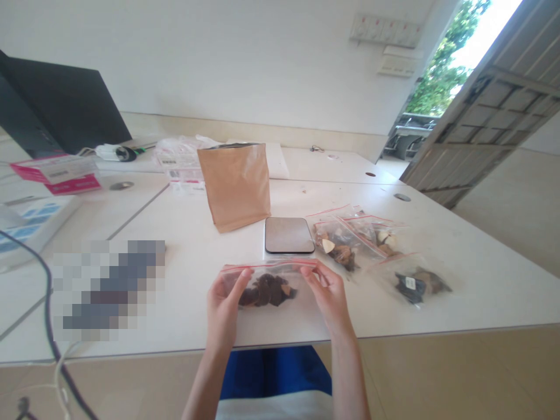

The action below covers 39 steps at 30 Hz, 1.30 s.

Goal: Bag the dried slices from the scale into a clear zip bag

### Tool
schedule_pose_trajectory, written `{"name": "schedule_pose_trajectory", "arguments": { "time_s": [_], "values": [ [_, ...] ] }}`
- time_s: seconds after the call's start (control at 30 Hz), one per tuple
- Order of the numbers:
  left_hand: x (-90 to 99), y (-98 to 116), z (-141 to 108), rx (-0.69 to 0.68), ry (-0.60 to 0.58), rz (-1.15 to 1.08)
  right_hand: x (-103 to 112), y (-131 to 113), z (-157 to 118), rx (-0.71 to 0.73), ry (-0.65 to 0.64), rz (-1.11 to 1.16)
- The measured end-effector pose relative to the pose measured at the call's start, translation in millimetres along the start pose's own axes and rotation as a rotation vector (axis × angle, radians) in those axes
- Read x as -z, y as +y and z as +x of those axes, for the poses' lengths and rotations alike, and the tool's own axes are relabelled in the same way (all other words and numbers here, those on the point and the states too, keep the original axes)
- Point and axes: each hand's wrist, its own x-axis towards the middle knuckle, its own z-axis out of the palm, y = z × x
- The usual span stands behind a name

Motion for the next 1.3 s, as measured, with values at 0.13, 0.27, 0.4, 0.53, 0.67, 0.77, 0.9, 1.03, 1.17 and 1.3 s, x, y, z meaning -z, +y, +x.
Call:
{"name": "schedule_pose_trajectory", "arguments": {
  "time_s": [0.13,0.27,0.4,0.53,0.67,0.77,0.9,1.03,1.17,1.3],
  "values": [
    [-0.6,0,0,0.058,0.020,-0.034,-1,3,0,-0.019,0.058,0.042],
    [-0.2,0,-1,0.081,0.018,-0.040,-2,2,0,-0.003,0.070,0.008],
    [0.8,0,-1,0.070,0.000,-0.021,-3,1,-2,0.069,0.095,-0.019],
    [1.8,-1,-1,0.044,0.011,0.026,-6,-1,-3,0.140,0.129,0.001],
    [2.2,-2,-1,0.032,0.007,0.045,-10,-4,-2,0.113,0.148,0.044],
    [2.3,-2,-1,0.037,0.018,0.012,-13,-7,-3,0.040,0.083,0.096],
    [3.0,-6,0,0.046,-0.016,-0.037,-16,-7,-5,-0.021,0.060,0.072],
    [4.1,-7,0,0.059,-0.049,-0.011,-20,-6,-5,0.011,0.103,0.072],
    [4.0,-5,-1,0.106,-0.073,0.005,-21,-7,-4,0.080,0.083,0.067],
    [3.4,-3,-2,0.068,-0.071,0.011,-20,-7,-4,0.131,0.088,0.040]
  ]
}}
